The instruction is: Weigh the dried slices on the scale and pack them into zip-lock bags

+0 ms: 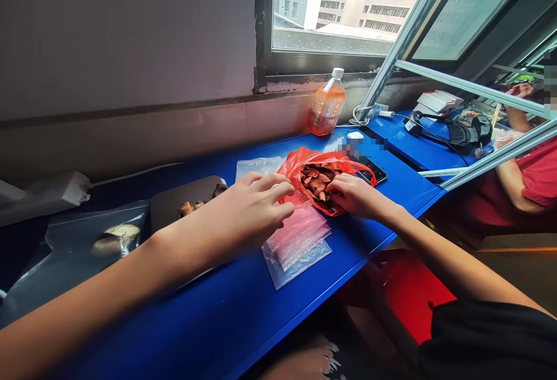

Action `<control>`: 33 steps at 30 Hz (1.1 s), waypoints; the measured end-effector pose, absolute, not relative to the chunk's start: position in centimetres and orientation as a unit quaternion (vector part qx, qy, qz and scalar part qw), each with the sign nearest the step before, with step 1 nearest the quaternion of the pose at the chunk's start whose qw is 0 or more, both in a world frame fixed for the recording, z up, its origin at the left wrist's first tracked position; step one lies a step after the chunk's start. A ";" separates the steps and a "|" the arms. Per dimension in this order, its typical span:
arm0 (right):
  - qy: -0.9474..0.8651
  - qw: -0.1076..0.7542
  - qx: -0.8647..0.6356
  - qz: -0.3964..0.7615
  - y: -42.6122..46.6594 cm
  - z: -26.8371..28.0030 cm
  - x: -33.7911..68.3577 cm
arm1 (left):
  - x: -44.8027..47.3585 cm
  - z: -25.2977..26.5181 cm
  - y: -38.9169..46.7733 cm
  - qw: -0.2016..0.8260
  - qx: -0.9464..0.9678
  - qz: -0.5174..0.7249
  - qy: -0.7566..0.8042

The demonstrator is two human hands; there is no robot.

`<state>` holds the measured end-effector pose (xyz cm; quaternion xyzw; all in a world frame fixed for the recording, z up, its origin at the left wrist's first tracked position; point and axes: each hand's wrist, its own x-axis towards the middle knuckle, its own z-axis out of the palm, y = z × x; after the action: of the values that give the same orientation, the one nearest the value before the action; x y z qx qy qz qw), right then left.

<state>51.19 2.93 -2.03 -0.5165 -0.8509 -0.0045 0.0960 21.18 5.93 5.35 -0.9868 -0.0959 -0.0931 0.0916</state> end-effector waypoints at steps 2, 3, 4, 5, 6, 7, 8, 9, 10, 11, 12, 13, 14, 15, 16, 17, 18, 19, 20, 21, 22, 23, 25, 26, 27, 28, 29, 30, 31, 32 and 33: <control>-0.851 0.147 -0.505 0.013 3.1 -2.1 51.5 | 21.1 5.6 5.7 0.086 -0.987 -0.085 -0.103; -0.847 0.179 -0.500 0.026 3.1 -2.0 51.7 | 21.1 5.8 5.6 0.084 -0.988 -0.079 -0.107; -0.835 0.216 -0.505 0.039 3.1 -1.8 51.8 | 21.0 5.9 5.6 0.081 -0.988 -0.071 -0.112; -0.814 0.254 -0.519 0.057 3.0 -1.6 51.8 | 20.9 6.1 5.5 0.080 -0.988 -0.067 -0.116; -0.787 0.292 -0.538 0.078 2.7 -1.2 51.7 | 20.8 6.2 5.4 0.079 -0.987 -0.066 -0.122; -0.758 0.325 -0.556 0.099 2.4 -0.8 51.5 | 20.6 6.3 5.4 0.076 -0.986 -0.069 -0.128; -0.734 0.351 -0.569 0.118 2.0 -0.4 51.0 | 20.2 6.4 5.4 0.073 -0.985 -0.078 -0.134; -0.718 0.372 -0.572 0.134 1.5 0.0 50.4 | 19.8 6.6 5.5 0.069 -0.983 -0.091 -0.141; -0.715 0.387 -0.565 0.142 1.0 0.4 49.5 | 19.2 6.8 5.7 0.064 -0.981 -0.106 -0.150; -0.722 0.394 -0.551 0.139 0.4 0.8 48.5 | 18.4 7.0 5.8 0.057 -0.978 -0.123 -0.159; -0.738 0.396 -0.532 0.125 -0.1 1.2 47.3 | 17.6 7.3 6.0 0.051 -0.974 -0.142 -0.170; -0.759 0.392 -0.510 0.102 -0.6 1.6 46.0 | 16.7 7.7 6.2 0.045 -0.969 -0.160 -0.185; -0.781 0.384 -0.486 0.077 -0.9 2.0 44.6 | 15.8 8.0 6.2 0.039 -0.963 -0.177 -0.201; -0.804 0.371 -0.461 0.052 -1.1 2.3 43.2 | 14.9 8.3 6.3 0.035 -0.956 -0.191 -0.219; -0.827 0.351 -0.438 0.032 -1.0 2.5 41.8 | 14.1 8.6 6.2 0.032 -0.949 -0.203 -0.239; -0.848 0.326 -0.418 0.018 -0.8 2.7 40.5 | 13.3 8.9 6.1 0.030 -0.942 -0.212 -0.258; -0.867 0.295 -0.401 0.006 -0.4 2.8 39.2 | 12.6 9.0 5.8 0.029 -0.935 -0.220 -0.277; -0.885 0.261 -0.385 -0.006 0.2 2.7 37.9 | 12.0 9.0 5.6 0.028 -0.929 -0.224 -0.293; -0.900 0.230 -0.369 -0.020 0.9 2.5 36.8 | 11.3 8.9 5.2 0.027 -0.924 -0.226 -0.307; -0.913 0.206 -0.351 -0.036 1.6 2.2 35.8 | 10.7 8.7 4.9 0.025 -0.920 -0.225 -0.321; -0.923 0.190 -0.332 -0.049 2.3 1.9 34.9 | 10.1 8.3 4.6 0.022 -0.916 -0.221 -0.333; -0.931 0.184 -0.311 -0.059 3.1 1.6 34.1 | 9.4 7.9 4.2 0.020 -0.913 -0.216 -0.346; -0.937 0.189 -0.288 -0.057 4.5 1.0 33.0 | 8.1 7.0 3.6 0.019 -0.905 -0.206 -0.372; -0.933 0.198 -0.297 -0.043 5.2 0.8 32.7 | 7.4 6.5 3.3 0.020 -0.899 -0.206 -0.386; -0.924 0.210 -0.320 -0.024 5.9 0.6 32.5 | 6.7 5.9 3.0 0.019 -0.893 -0.208 -0.399; -0.907 0.223 -0.357 0.000 6.7 0.6 32.3 | 6.0 5.4 2.8 0.014 -0.888 -0.208 -0.411; -0.885 0.235 -0.401 0.026 7.5 0.5 32.3 | 5.3 4.8 2.6 0.004 -0.882 -0.208 -0.423; -0.861 0.240 -0.446 0.052 8.2 0.4 32.4 | 4.7 4.2 2.4 -0.008 -0.875 -0.213 -0.434; -0.839 0.237 -0.485 0.074 9.0 0.3 32.5 | 4.1 3.5 2.2 -0.019 -0.867 -0.222 -0.446; -0.821 0.227 -0.517 0.092 9.6 0.2 32.6 | 3.5 2.9 2.1 -0.030 -0.859 -0.233 -0.455; -0.809 0.211 -0.539 0.106 10.2 0.1 32.7 | 3.0 2.2 2.0 -0.037 -0.851 -0.247 -0.462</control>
<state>32.67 10.20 0.09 -0.5390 -0.8085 0.1056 0.2112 2.99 2.04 2.22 -0.8511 -0.4617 -0.2473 -0.0371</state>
